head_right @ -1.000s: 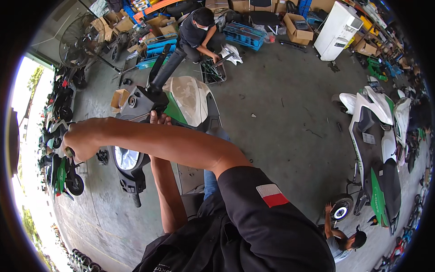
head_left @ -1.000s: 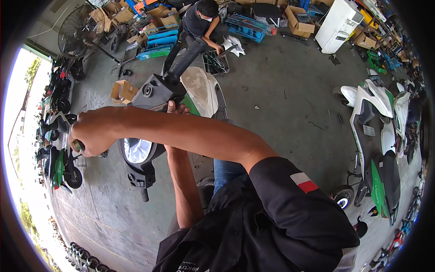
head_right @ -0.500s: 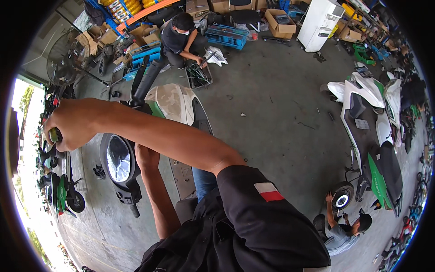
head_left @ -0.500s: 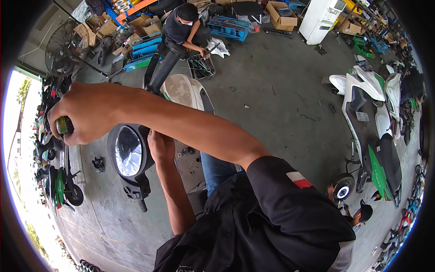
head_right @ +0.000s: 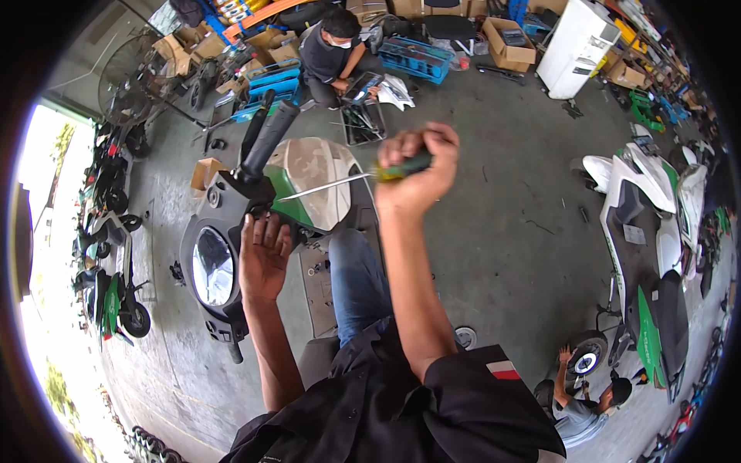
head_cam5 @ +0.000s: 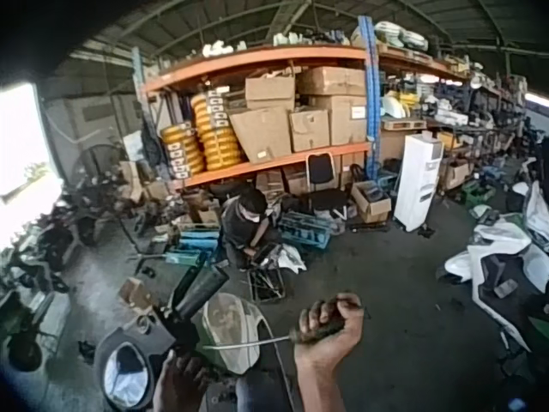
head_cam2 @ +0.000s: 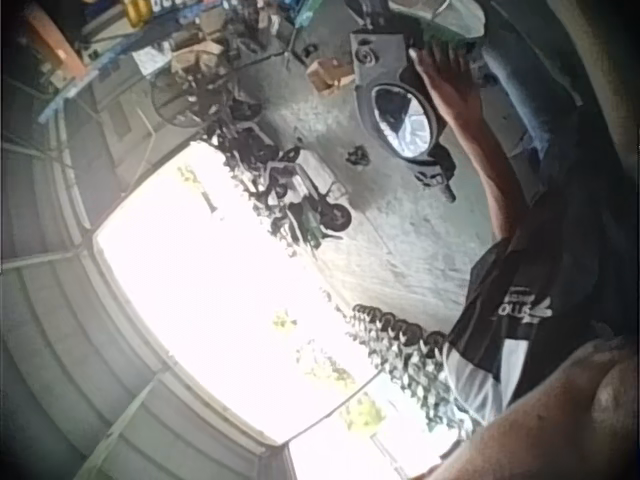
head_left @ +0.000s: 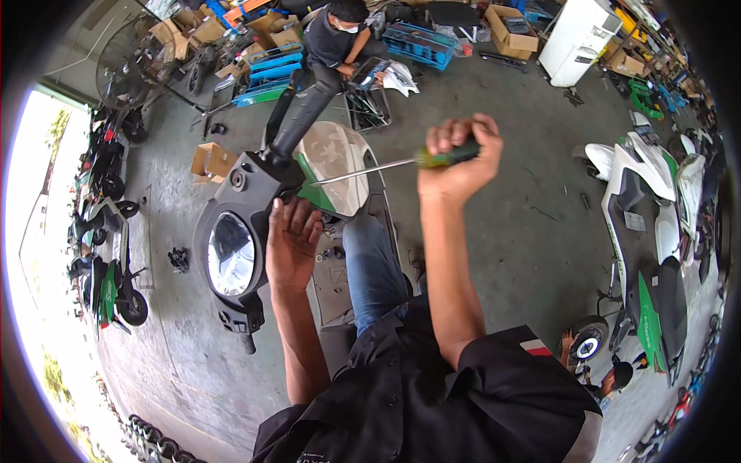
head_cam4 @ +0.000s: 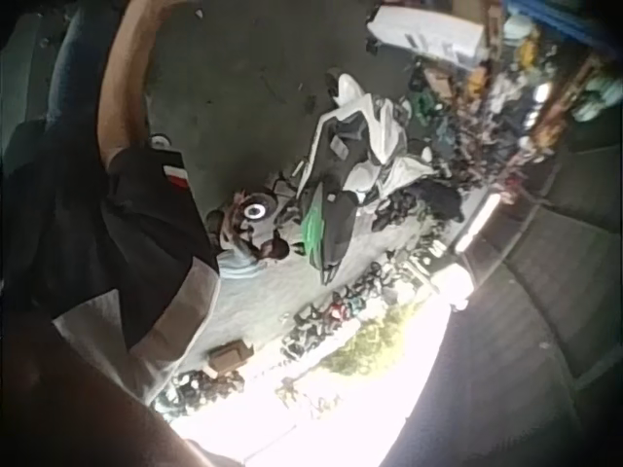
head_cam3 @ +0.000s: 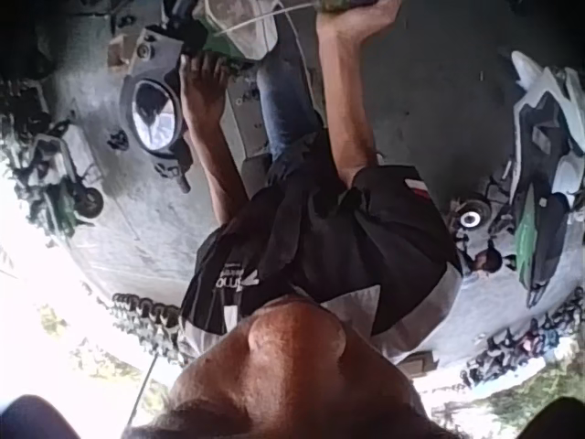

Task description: The person unscrews several screws from the plastic fairing around the handlebars of a scooter using a screwdriver, then moves to the rear of the scooter and reaches inside the open storage compartment under the seat.

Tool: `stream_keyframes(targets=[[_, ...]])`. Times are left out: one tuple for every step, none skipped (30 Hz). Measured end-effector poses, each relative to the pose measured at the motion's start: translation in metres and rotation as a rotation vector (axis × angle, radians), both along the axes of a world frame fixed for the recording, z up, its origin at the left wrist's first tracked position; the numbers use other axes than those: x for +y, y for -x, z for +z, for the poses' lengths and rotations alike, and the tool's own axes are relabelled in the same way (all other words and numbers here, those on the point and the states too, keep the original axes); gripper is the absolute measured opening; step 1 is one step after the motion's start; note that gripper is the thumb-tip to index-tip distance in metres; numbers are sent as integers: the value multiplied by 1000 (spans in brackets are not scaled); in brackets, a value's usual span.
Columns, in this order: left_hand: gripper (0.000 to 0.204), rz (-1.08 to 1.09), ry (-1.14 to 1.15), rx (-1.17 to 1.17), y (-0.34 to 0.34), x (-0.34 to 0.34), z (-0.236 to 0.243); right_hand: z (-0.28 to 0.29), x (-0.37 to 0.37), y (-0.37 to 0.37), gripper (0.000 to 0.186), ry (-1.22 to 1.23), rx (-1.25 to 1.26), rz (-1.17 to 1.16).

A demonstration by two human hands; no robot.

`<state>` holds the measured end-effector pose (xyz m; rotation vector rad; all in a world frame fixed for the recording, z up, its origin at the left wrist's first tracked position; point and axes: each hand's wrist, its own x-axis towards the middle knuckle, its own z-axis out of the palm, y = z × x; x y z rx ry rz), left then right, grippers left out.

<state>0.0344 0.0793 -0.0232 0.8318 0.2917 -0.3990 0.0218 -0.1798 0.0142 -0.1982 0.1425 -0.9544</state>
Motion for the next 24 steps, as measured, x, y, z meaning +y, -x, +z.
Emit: stream_keyframes(targets=[[39, 6, -11, -24, 4, -5, 2, -22, -17, 3, 15, -34, 19, -24], [40, 65, -130, -76, 9, -9, 2, -40, -26, 7, 14, -58, 34, -54], [41, 123, -250, -125, 13, -12, 4, -50, -30, 9, 11, -72, 26, -61], [41, 192, -341, -167, 19, -11, 1, -59, -33, 11, 10, -120, 14, -44], [41, 205, -349, -168, 24, -15, 0, -62, -32, 11, 10, -168, 9, -30], [40, 331, -548, -324, 28, -20, -1, -66, -28, 8, 10, -176, 8, -16], [40, 450, -745, -480, 31, -23, -1, -66, -26, 6, 10, -182, -16, 3], [42, 457, -741, -476, 31, -22, -5, -66, -23, 5, 10, -188, -40, 22], [42, 463, -750, -476, 31, -24, -6, -67, -19, 1, 10, -195, -40, 30], [45, 445, -751, -519, 32, -29, -7, -64, -15, -4, 11, -157, -54, 43], [48, 426, -752, -562, 34, -33, -8, -62, -10, -9, 12, -118, -67, 57], [52, 399, -729, -545, 37, -35, -8, -59, -6, -14, 13, -153, -54, 50], [52, 417, -731, -544, 38, -36, -9, -53, -4, -17, 13, -151, -58, 67], [52, 400, -725, -556, 37, -35, -11, -47, -2, -18, 13, -71, -111, 85], [53, 384, -720, -567, 37, -34, -12, -41, 1, -19, 14, 8, -165, 103], [50, 399, -722, -557, 35, -34, -11, -28, 2, -18, 14, 12, -174, 123], [50, 432, -724, -554, 34, -30, -14, -12, 7, -17, 16, 144, -241, 148], [48, 405, -639, -487, 32, -24, -21, 2, 12, -19, 18, 274, -312, 171], [47, 380, -549, -420, 32, -18, -26, 15, 19, -23, 18, 279, -323, 204], [44, 323, -503, -349, 29, -17, -25, 27, 22, -26, 18, 444, -414, 241], [44, 350, -491, -346, 26, -15, -24, 38, 27, -30, 19, 607, -509, 276], [45, 269, -364, -267, 23, -16, -19, 48, 30, -36, 18, 686, -594, 315], [46, 194, -241, -187, 21, -13, -15, 56, 37, -40, 18, 692, -605, 346], [48, 146, -241, -161, 18, -10, -11, 63, 44, -45, 18, 785, -645, 391]])
